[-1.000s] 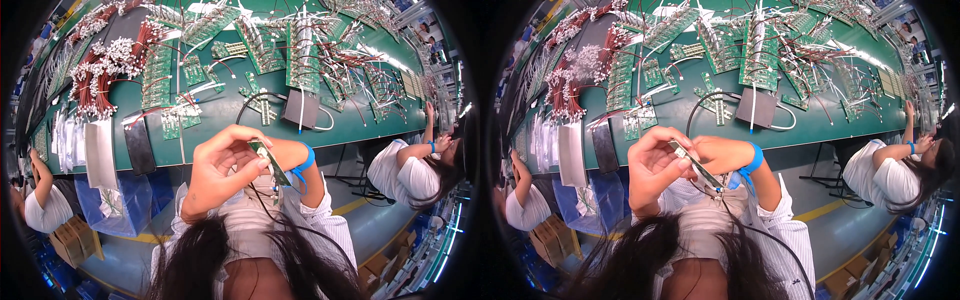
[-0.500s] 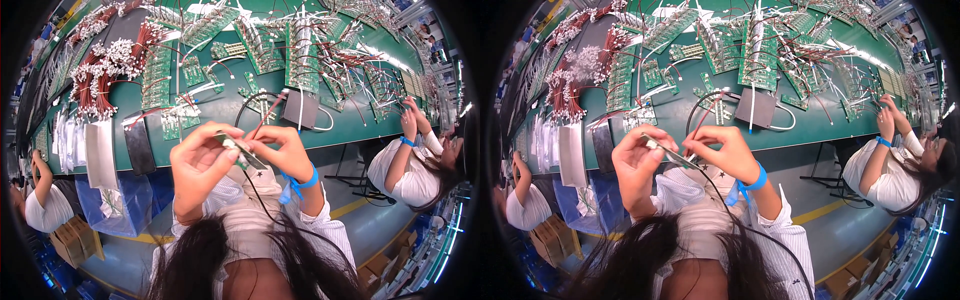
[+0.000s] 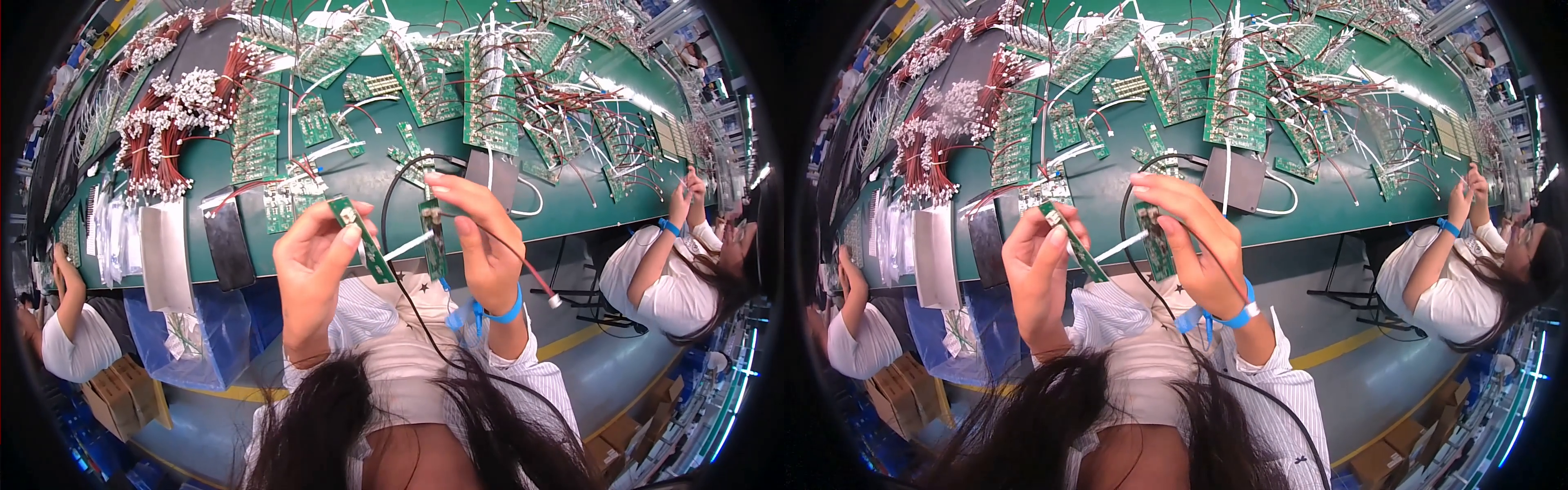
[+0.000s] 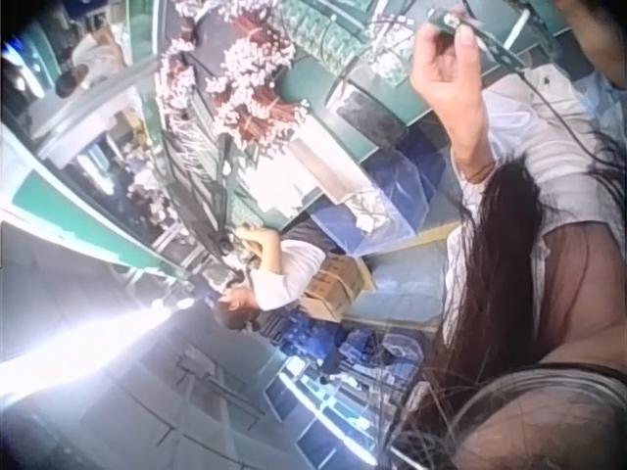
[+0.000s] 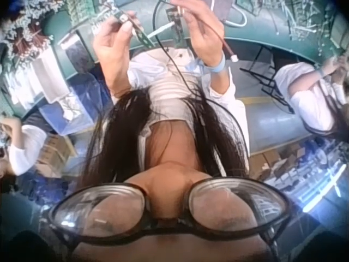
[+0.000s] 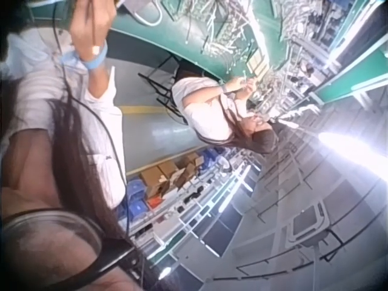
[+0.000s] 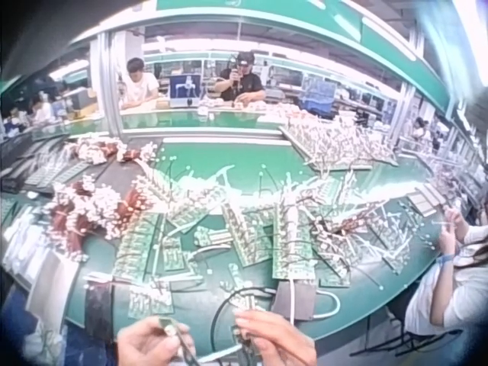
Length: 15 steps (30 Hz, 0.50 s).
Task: The person connects wiring harnesses and connectors to printed circuit boards by hand at an assembly station.
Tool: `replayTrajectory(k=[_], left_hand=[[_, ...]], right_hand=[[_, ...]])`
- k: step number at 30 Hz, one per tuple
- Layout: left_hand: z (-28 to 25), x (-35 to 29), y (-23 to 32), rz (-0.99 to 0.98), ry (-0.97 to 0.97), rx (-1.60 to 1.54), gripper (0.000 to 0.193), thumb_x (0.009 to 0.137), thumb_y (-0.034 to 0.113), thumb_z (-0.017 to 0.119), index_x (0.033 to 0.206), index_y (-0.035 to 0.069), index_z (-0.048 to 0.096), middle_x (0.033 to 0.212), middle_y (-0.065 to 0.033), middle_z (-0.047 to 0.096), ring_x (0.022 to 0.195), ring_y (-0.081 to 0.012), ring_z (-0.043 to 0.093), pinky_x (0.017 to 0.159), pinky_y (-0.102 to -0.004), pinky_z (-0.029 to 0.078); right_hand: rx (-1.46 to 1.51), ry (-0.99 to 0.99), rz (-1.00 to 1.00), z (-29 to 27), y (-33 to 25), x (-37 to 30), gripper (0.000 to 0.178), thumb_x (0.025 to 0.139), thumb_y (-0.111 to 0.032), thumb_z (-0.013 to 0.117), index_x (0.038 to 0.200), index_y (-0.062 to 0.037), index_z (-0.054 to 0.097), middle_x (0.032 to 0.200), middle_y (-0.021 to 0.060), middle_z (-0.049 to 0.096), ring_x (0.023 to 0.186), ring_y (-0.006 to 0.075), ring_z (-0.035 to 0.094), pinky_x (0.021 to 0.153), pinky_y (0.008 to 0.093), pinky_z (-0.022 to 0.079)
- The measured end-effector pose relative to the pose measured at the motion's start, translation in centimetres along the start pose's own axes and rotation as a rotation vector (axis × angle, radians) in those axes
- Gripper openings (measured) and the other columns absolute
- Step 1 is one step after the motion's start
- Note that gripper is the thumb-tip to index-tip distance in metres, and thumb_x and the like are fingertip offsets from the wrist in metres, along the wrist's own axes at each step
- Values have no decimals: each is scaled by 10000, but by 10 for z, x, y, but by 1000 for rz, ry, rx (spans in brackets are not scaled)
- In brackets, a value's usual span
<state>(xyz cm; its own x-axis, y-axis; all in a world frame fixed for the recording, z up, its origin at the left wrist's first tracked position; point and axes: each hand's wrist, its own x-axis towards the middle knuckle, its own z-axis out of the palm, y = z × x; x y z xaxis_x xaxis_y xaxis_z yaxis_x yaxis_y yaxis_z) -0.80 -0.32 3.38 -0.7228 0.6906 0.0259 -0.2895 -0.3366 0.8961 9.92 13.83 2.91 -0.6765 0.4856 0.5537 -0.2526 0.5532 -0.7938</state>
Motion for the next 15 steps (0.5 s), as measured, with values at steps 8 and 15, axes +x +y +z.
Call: replayTrajectory(k=[8,15], left_hand=[[8,3,-2,-53,-1,96,222,849,35,493,1036,-83,523,855,-126,607,809,-140,572,757,-248,435],[3,9,-13,-129,47,-72,274,864,76,495,1106,-53,481,904,-125,605,839,-134,562,767,-250,434]], right_hand=[[875,-539,476,-17,-14,1,353,877,-186,405,1145,44,412,738,18,393,642,77,292,583,213,245],[1010,-431,288,-12,-5,-3,486,888,-410,352,807,25,554,690,33,327,609,142,312,551,274,270]])
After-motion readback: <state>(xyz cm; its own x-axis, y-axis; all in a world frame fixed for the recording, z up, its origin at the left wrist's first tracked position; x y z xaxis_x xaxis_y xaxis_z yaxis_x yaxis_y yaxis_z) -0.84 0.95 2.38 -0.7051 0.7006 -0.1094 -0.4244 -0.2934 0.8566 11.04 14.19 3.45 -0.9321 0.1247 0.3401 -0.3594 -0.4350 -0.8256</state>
